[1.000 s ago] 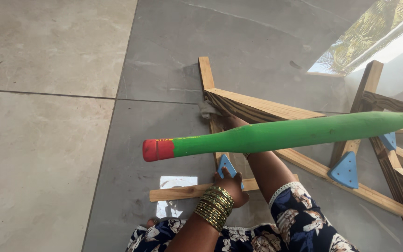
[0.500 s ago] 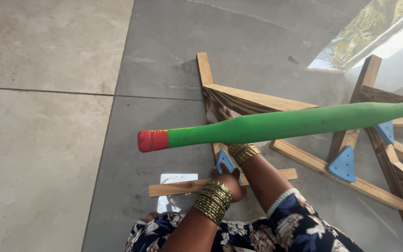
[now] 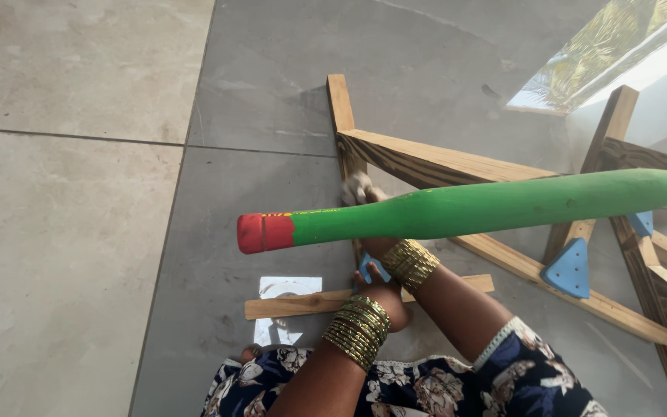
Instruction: The person sits on the floor and wipes wooden furniture frame parts and blue triangular foam pieces with a cloth, moving the cloth over each piece by hand. A green foam-covered stick rests across the frames while the person wipes the wood pieces one at a time.
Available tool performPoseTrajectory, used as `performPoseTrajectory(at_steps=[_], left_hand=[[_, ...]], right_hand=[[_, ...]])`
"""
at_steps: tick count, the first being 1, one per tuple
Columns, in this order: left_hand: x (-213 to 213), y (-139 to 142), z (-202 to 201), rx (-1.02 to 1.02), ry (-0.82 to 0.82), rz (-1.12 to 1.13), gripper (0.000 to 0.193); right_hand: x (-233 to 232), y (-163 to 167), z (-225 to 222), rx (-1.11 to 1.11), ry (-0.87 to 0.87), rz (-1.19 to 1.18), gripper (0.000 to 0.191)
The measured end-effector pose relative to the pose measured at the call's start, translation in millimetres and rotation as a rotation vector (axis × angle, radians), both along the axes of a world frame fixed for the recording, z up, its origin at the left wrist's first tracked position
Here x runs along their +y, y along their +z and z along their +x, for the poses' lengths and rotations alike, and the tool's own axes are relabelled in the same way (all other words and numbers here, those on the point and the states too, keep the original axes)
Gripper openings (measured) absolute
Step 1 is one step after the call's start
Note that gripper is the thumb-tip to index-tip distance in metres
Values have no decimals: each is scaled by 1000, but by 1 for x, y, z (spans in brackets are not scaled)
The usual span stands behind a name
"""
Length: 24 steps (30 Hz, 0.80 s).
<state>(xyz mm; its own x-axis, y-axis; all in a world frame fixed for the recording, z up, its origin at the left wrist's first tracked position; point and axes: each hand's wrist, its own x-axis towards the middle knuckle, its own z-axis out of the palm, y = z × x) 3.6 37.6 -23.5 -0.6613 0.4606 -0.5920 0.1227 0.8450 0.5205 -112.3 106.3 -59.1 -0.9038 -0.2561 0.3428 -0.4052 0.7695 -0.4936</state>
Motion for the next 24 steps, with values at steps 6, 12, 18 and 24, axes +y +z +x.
performPoseTrajectory(at_steps=[6,12,18,24], left_hand=[[1,-12,-2,38,-169,1,80],[0,-13,-2,70,-168,68,80],[1,-19,1,58,-218,23,78],[0,-14,2,11,-1,3,91]], right_hand=[[-65,22,-48,105,-146,1117,34],[-77,30,-71,-252,-132,1071,55],[-60,21,-28,-311,51,972,48],[27,7,9,-199,177,472,46]])
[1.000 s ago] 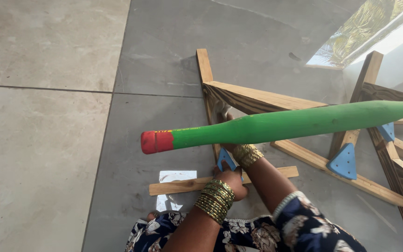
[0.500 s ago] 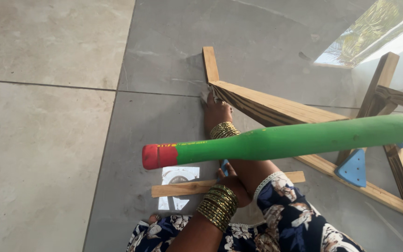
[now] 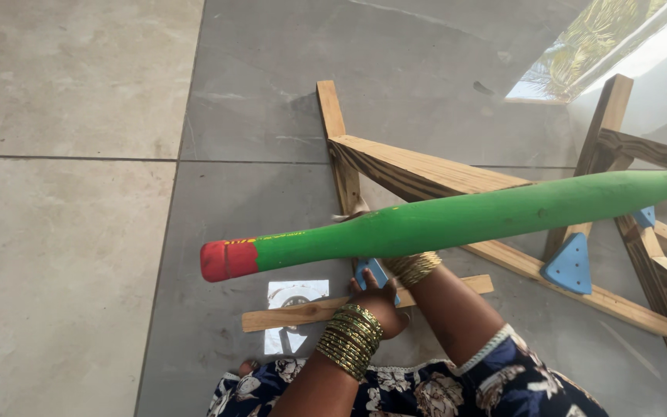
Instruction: The person sits on the floor and wipes wooden furniture frame parts and blue triangular foam pieces with a cloth, moving the cloth over each piece by hand. A green foam-covered stick rests across the frames while the person wipes the wood pieces one at a time.
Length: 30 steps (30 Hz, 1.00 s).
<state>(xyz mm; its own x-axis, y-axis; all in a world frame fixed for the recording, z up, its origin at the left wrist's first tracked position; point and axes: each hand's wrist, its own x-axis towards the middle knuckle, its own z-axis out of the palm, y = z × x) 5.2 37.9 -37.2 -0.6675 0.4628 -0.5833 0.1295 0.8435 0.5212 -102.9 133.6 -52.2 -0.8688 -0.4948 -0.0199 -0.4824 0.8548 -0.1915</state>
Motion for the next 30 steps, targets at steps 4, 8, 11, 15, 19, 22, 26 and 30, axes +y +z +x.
performPoseTrajectory(at_steps=[4,8,11,15,19,22,26,30], left_hand=[[0,10,1,-32,50,-15,89],[-4,17,1,-43,43,-9,87],[-6,19,2,-20,55,19,88],[-4,16,2,-38,60,22,87],[1,7,0,-31,79,-8,86],[1,-2,-3,-24,51,11,87],[-4,-19,-6,56,48,20,87],[-23,-35,-9,122,121,149,75]], right_hand=[[33,-16,-45,44,-343,-184,45],[19,-28,-97,-3,-574,-154,44],[-7,-31,-114,-49,-525,-149,44],[-9,-25,-101,-80,-409,-107,44],[18,-16,-46,-92,-214,-99,43],[26,0,6,-88,-47,-139,44],[42,33,40,-244,-23,-14,44],[41,41,44,-211,-192,-30,40]])
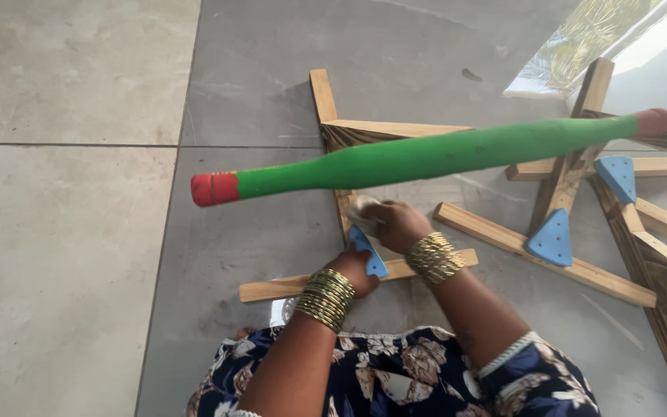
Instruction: The person sits on the floor and wipes wooden furniture frame parts and blue triangular foam pieces with a cloth, moving the cloth over each piece by hand. A green foam-covered stick rests across the frames while the person wipes the wood pieces one at a time.
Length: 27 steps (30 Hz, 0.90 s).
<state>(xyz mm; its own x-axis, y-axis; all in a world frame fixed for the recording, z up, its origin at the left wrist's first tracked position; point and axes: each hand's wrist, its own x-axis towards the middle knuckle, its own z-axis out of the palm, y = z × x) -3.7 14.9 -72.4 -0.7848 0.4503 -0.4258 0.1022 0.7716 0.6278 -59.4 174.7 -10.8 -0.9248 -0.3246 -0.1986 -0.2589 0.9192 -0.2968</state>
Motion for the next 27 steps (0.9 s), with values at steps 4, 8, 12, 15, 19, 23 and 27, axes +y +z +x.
performPoseTrajectory(at_steps=[4,8,12,15,19,23,27], left_hand=[[-7,3,4,-141,131,-115,77],[-7,13,19,-215,109,-217,105],[-8,17,28,-185,73,-248,104],[-6,19,29,-223,37,-293,105],[-2,26,37,-228,18,-360,111],[-1,31,47,-169,40,-378,110],[-3,32,51,-132,82,-352,103]], right_hand=[[-39,-30,-4,190,315,-116,41],[-47,-39,6,198,143,-203,36],[-39,-35,29,249,-96,-438,36],[-36,-29,50,179,-208,-289,40],[-22,-23,71,88,-123,13,36],[1,-7,97,16,-25,187,25],[11,20,122,-130,-76,217,30]])
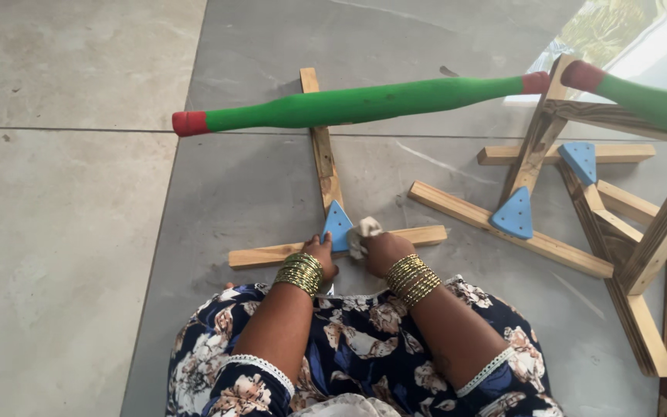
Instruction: The person sits on the floor and wipes wooden furniture frame parts and blue triangular foam pieces with a cloth, moving the cloth over each piece by hand. A green foam-covered stick rests across the frames while the person wipes the wood pieces one at a time.
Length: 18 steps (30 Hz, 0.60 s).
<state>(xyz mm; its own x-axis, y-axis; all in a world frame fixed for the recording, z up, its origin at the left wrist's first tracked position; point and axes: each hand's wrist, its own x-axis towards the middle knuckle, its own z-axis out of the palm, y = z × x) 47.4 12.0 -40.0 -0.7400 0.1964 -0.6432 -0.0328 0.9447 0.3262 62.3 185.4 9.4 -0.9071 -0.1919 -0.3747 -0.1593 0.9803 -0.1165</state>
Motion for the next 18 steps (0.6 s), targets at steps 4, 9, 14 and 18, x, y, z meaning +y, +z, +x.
performPoseTrajectory(at_steps=[4,9,14,18], left_hand=[[-2,7,8,163,-71,20,74],[7,16,22,31,29,-16,64],[22,20,34,-11,70,-78,70],[33,24,36,-31,22,-74,87]], right_hand=[[-21,4,9,258,71,-250,48],[-38,-23,6,423,297,-239,51],[-5,-27,-5,149,-102,-40,31],[36,-16,-21,-11,-304,58,35]])
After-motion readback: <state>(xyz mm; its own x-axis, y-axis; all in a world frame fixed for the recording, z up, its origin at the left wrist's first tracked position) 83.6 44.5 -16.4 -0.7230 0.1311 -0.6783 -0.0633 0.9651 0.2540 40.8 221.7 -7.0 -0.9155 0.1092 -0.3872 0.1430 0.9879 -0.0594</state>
